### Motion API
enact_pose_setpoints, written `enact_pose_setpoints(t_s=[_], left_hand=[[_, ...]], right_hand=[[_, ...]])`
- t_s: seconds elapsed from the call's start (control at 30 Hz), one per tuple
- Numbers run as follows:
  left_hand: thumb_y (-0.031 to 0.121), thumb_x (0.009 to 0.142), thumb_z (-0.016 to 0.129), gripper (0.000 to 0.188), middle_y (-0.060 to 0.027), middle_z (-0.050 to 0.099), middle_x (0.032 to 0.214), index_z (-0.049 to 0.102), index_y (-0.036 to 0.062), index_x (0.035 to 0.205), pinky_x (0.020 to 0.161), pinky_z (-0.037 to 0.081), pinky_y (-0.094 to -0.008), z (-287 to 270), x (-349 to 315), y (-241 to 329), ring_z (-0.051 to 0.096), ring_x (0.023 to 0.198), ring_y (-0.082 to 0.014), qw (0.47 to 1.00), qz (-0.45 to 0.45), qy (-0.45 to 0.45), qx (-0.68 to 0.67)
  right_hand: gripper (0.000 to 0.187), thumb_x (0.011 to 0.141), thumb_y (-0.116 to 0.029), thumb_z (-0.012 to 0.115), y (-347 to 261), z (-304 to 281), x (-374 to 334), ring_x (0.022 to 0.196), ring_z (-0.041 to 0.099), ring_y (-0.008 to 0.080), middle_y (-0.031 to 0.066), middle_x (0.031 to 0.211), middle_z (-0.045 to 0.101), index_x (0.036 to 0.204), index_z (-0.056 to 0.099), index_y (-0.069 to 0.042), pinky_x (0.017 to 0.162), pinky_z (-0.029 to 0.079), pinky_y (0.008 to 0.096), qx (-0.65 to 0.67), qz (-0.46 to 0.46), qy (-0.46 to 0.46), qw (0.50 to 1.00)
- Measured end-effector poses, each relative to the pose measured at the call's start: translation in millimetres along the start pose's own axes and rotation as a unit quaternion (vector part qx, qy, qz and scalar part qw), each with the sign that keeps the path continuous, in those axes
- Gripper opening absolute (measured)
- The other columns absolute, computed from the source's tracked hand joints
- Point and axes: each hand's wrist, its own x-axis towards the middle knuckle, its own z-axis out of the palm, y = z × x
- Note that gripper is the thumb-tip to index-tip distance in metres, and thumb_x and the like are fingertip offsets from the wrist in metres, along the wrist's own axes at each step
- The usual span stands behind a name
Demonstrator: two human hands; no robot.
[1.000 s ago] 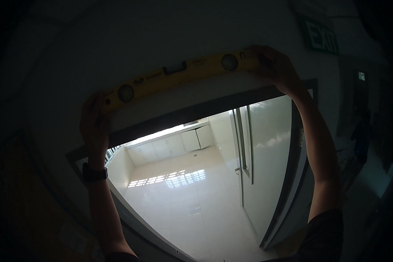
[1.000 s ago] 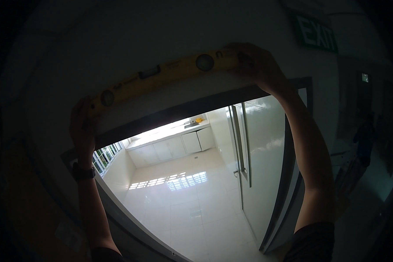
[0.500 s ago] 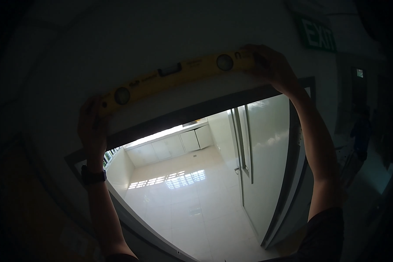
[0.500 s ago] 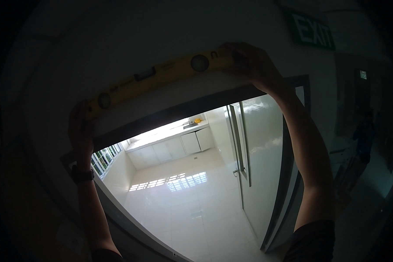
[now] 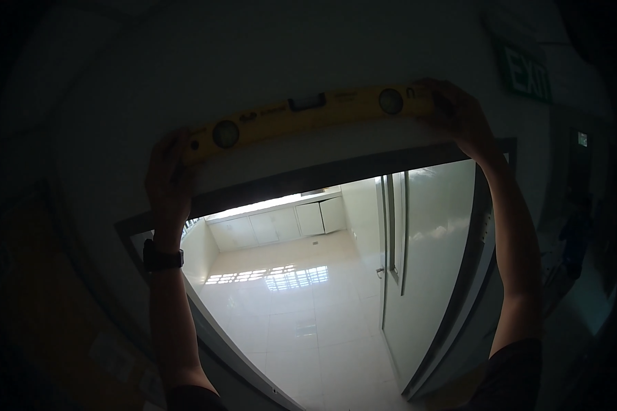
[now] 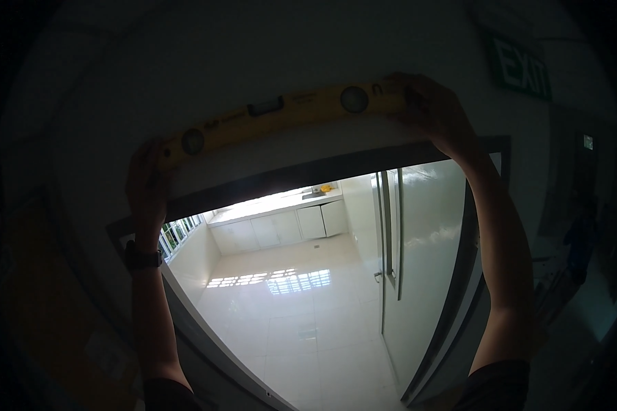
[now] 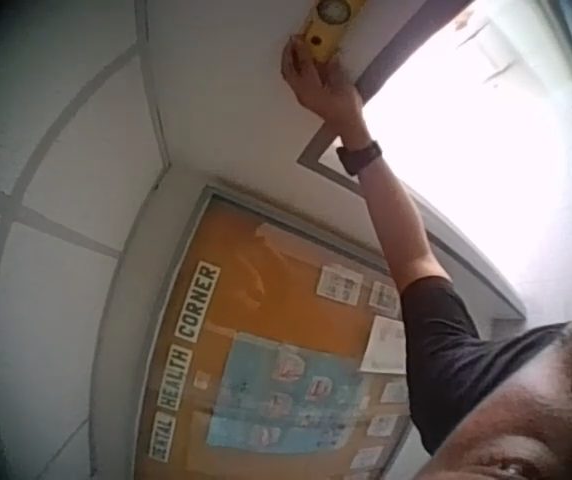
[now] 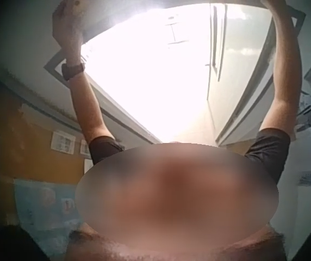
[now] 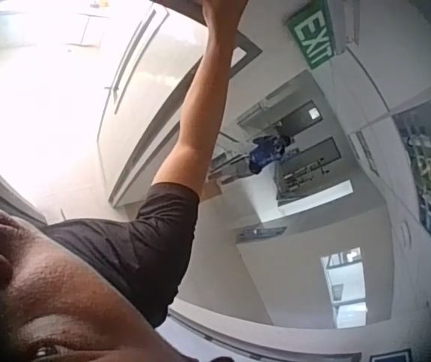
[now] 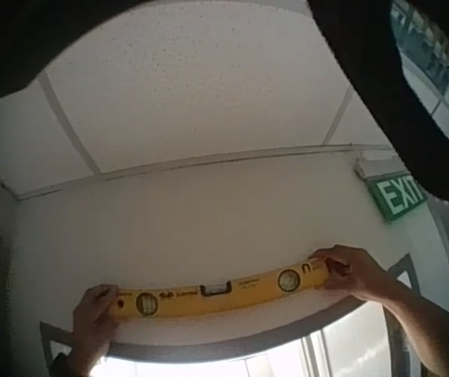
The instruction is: Measuring a door frame and positioning a 'TREATMENT ROOM' sign for installation.
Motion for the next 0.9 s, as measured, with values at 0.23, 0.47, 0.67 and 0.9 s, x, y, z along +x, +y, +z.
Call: enact_pose_setpoints(t_s=[0.23,0.47,0.67,0.9], left_hand=[[-0.002,0.079,0.069,0.056,-0.0150,0.057,0.133,0.060,0.0074,0.134,0.106,0.044,-0.0384,3.0,-1.2,-1.4,0.055,0.124,-0.0299,0.999,-0.018,-0.007,-0.028],[-0.008,0.075,0.070,0.058,-0.0110,0.059,0.129,0.063,0.0087,0.130,0.100,0.050,-0.0346,4.8,1.1,0.8,0.058,0.120,-0.0248,1.000,0.003,0.005,-0.028],[-0.007,0.075,0.072,0.057,-0.0111,0.059,0.129,0.063,0.0090,0.129,0.099,0.051,-0.0349,0.8,-1.1,1.5,0.059,0.119,-0.0256,0.999,-0.007,0.006,-0.032],[-0.005,0.075,0.073,0.056,-0.0098,0.059,0.129,0.064,0.0105,0.128,0.098,0.052,-0.0347,5.1,1.4,6.7,0.059,0.119,-0.0245,0.999,-0.026,0.006,-0.035]], right_hand=[[0.058,0.080,-0.008,0.079,6.0,0.1,-0.4,0.117,0.059,0.0183,0.0082,0.124,0.063,0.133,0.057,-0.007,0.102,0.049,0.0326,0.008,-0.008,0.010,1.000],[0.057,0.080,-0.008,0.080,3.9,-1.6,-1.9,0.116,0.060,0.0192,0.0086,0.122,0.064,0.133,0.058,-0.008,0.102,0.049,0.0329,-0.018,-0.006,0.012,1.000],[0.057,0.080,-0.010,0.080,4.7,4.4,-0.7,0.116,0.060,0.0188,0.0075,0.122,0.064,0.132,0.058,-0.009,0.100,0.050,0.0325,-0.041,-0.002,0.019,0.999],[0.056,0.080,-0.013,0.079,-0.8,-1.4,-2.1,0.111,0.063,0.0182,0.0082,0.119,0.066,0.132,0.059,-0.010,0.097,0.050,0.0313,-0.121,-0.006,0.010,0.993]])
